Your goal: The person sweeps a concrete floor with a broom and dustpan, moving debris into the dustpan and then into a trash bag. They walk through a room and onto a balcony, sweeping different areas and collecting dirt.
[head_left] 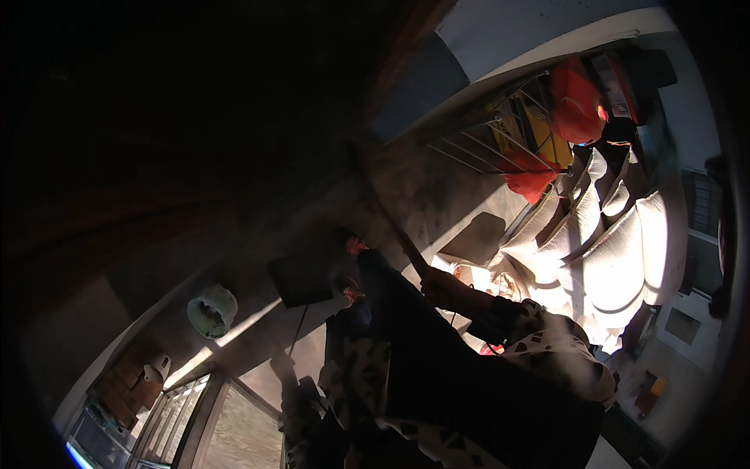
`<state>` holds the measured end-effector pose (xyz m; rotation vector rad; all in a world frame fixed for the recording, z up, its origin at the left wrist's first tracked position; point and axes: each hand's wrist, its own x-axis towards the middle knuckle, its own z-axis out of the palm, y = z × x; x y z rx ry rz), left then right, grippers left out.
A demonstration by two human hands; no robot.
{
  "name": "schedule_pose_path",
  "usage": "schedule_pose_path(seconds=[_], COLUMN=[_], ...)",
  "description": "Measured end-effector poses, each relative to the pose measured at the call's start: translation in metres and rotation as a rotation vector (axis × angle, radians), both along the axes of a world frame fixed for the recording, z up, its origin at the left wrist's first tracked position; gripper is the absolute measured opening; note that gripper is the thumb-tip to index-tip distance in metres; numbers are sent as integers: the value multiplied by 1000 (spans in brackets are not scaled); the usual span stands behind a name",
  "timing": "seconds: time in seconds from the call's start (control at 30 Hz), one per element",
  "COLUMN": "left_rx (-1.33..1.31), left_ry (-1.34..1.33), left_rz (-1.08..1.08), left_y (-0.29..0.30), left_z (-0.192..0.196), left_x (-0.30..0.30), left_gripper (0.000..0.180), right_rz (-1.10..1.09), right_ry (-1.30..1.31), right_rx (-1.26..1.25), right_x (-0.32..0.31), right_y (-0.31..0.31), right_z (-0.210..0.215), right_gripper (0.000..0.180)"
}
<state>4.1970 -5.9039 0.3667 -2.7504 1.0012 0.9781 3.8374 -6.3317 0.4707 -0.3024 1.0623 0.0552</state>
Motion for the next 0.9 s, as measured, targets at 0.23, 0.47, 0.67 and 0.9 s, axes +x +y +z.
schedule_pose_path(seconds=[0.23,0.47,0.67,0.9], left_rx=[17,-56,40,-397], left_ry=[272,1,-192,-464], left_rz=[-76,-603,-809,-814], left_y=[-26,-67,-89,-78], left_z=[-81,-111,-77,-66], left_x=[12,17,15,25], left_gripper=[46,41,38,42], right_rz=[-250,-565,-625,-78], right_ry=[-21,199,261,479], right_rx=[-35,-182,-70,-332], right_x=[-65,-112,-137,-107], right_y=[48,105,25,-58], right_z=[68,146,82,71], right_gripper=[15,44,29,23])
